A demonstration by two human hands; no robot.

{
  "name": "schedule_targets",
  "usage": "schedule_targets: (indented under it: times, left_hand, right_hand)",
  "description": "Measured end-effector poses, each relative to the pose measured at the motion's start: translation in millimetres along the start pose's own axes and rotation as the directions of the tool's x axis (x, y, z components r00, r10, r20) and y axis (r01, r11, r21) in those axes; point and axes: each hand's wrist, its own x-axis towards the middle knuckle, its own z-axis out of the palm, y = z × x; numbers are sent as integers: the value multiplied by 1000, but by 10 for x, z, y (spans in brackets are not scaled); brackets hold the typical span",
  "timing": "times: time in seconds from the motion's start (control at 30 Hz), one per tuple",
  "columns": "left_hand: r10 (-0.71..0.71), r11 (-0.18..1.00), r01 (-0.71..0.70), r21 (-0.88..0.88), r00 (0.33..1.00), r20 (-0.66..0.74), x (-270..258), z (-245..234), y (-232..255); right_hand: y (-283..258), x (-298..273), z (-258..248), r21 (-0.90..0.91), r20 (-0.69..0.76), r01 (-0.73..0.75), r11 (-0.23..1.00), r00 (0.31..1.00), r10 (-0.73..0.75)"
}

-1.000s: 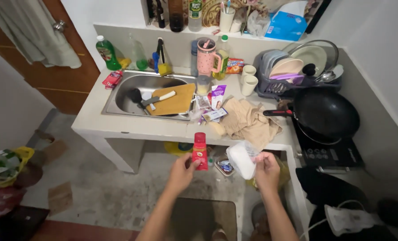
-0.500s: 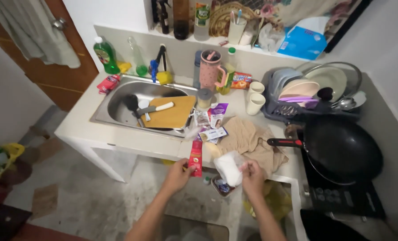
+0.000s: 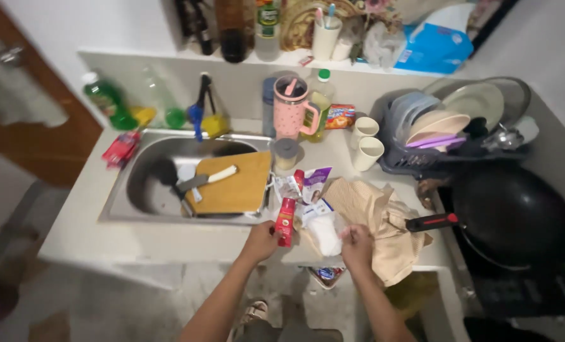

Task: Organizing toiletries and bathroom items from a counter into wall-mounted shelves and rinsing the area.

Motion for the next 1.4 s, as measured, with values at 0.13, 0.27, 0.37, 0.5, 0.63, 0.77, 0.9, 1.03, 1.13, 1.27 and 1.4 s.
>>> schedule_targets:
  times: [0.13, 0.27, 0.37, 0.5, 0.63, 0.77, 0.9, 1.03, 1.13, 1.27, 1.4]
  left_hand:
    - [-16, 998, 22, -54, 994, 104, 473, -35, -254]
    - [39, 998, -48, 41, 980, 193, 804, -98, -394]
    - [24, 999, -36, 39, 965, 262, 955, -152, -344]
    - [17, 999, -31, 40, 946, 325, 1076, -115, -340]
    - [7, 998, -23, 57, 960, 279, 1179, 111, -522]
    - [18, 1000, -22, 10, 960, 278, 1172, 127, -476]
    - [39, 998, -51, 49, 975, 217, 1131, 70, -385]
    - [36, 995, -54, 84, 979, 199, 1037, -176, -76]
    - [1, 983, -45, 178, 972, 237, 946, -277, 37]
    - [71, 978, -116, 173, 966, 251, 923, -257, -17]
    - [155, 972, -191, 135, 958, 242, 904, -239, -56]
  right_hand:
    - [234, 94, 344, 29, -121, 24, 999, 992, -20]
    - [359, 94, 587, -49, -224, 17, 999, 974, -27]
    - [346, 70, 674, -75, -278, -4, 997, 960, -17]
    - [-36, -10, 755, 93, -280, -153, 984, 944, 174]
    - [106, 38, 821, 95, -292, -72, 993, 951, 97]
    - [242, 56, 896, 66, -326, -131, 989, 934, 146]
    - [268, 13, 922, 87, -297, -152, 985, 939, 171]
    - [214, 14, 969, 176, -261, -210, 962, 932, 252]
    - [241, 7, 985, 92, -275, -190, 978, 939, 208]
    - [129, -14, 952, 39, -259, -198, 979, 945, 201]
    - [-146, -77, 947, -3, -308, -256, 967, 920, 242]
